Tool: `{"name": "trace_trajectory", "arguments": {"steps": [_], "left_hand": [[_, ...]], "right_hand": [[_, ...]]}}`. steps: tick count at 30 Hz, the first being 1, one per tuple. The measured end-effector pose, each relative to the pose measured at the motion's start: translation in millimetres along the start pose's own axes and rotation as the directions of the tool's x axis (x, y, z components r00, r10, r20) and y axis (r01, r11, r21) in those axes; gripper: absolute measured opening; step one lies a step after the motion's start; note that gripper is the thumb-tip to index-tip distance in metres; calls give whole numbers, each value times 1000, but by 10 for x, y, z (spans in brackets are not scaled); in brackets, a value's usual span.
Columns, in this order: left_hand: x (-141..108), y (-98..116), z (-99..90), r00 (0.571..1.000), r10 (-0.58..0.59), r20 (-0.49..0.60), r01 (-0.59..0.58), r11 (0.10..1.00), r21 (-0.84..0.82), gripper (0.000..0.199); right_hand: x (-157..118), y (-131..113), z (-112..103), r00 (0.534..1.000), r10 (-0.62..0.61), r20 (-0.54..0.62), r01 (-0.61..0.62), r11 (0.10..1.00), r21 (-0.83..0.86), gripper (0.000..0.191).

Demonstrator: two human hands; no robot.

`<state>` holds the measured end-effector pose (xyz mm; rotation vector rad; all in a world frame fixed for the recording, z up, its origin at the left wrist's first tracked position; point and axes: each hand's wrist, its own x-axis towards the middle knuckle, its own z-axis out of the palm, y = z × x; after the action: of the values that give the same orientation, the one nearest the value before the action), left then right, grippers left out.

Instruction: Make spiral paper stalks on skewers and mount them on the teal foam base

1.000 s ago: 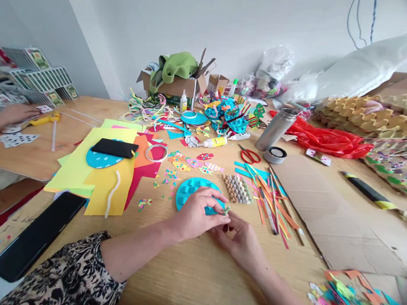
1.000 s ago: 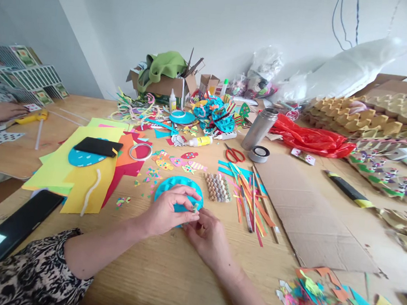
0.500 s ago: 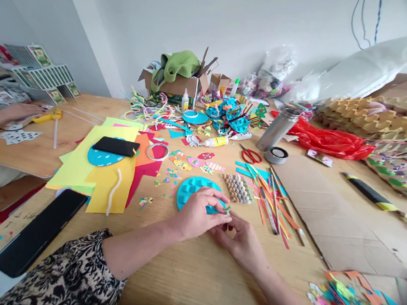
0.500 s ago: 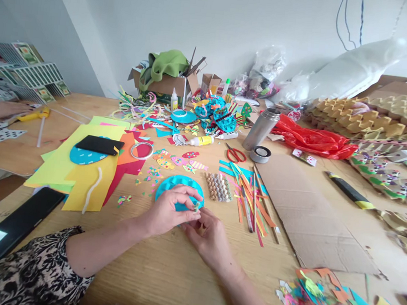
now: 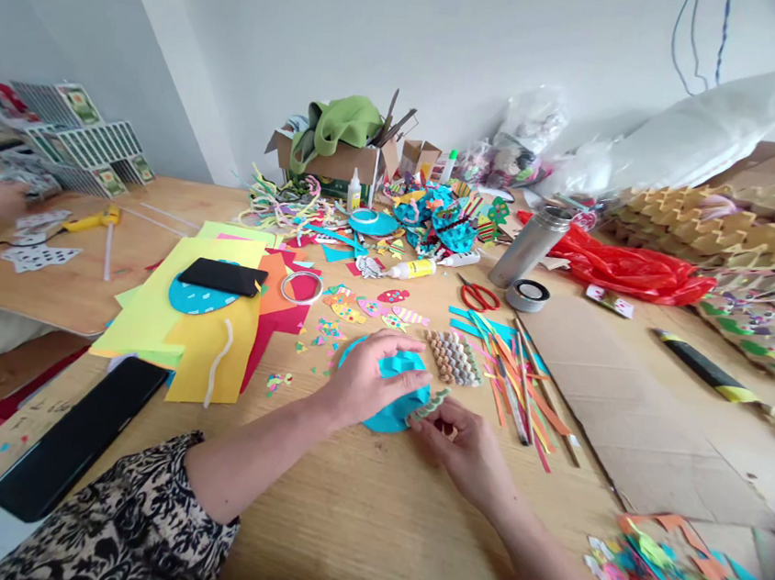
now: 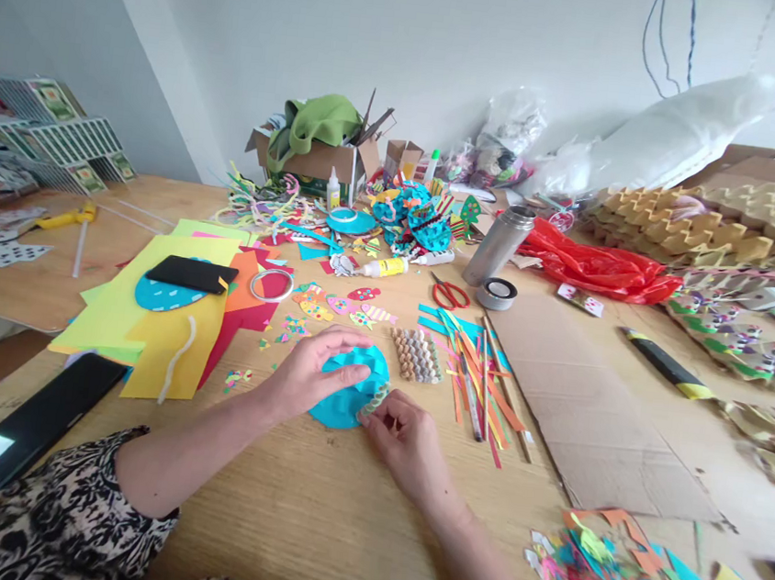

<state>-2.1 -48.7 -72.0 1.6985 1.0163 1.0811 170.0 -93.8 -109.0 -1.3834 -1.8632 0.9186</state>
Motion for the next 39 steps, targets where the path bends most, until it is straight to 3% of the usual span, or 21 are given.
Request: {"name": "trace_trajectory", "arguments": {"steps": [7, 12, 23, 30, 34, 39], "left_hand": [[47, -9, -94, 1000, 2, -3, -2, 998, -65, 19], [46, 22, -102, 1000, 20, 0, -20, 999, -37, 11], [46, -5, -88, 999, -31, 29, 31, 999, -27, 14], [43, -107, -68, 982, -55, 183, 14, 977, 215, 11], [25, -159, -66, 972, -22, 232, -89, 886, 456, 13], [-11, -157, -81, 948, -18, 319, -178, 798, 576, 17]], "right_hand": [[-10, 60, 78, 994, -95, 45, 100, 989, -110, 25], [-14, 52, 93, 996, -76, 46, 81, 990, -114, 24], [-1, 78, 134, 998, -56, 38, 59, 993, -99, 24], [17, 102, 160, 999, -40, 7, 40, 992, -123, 25], [12, 114, 158, 999, -42, -4, 41, 993, -113, 26], [-5, 122, 163, 998, -51, -20, 49, 993, -107, 25]]}}
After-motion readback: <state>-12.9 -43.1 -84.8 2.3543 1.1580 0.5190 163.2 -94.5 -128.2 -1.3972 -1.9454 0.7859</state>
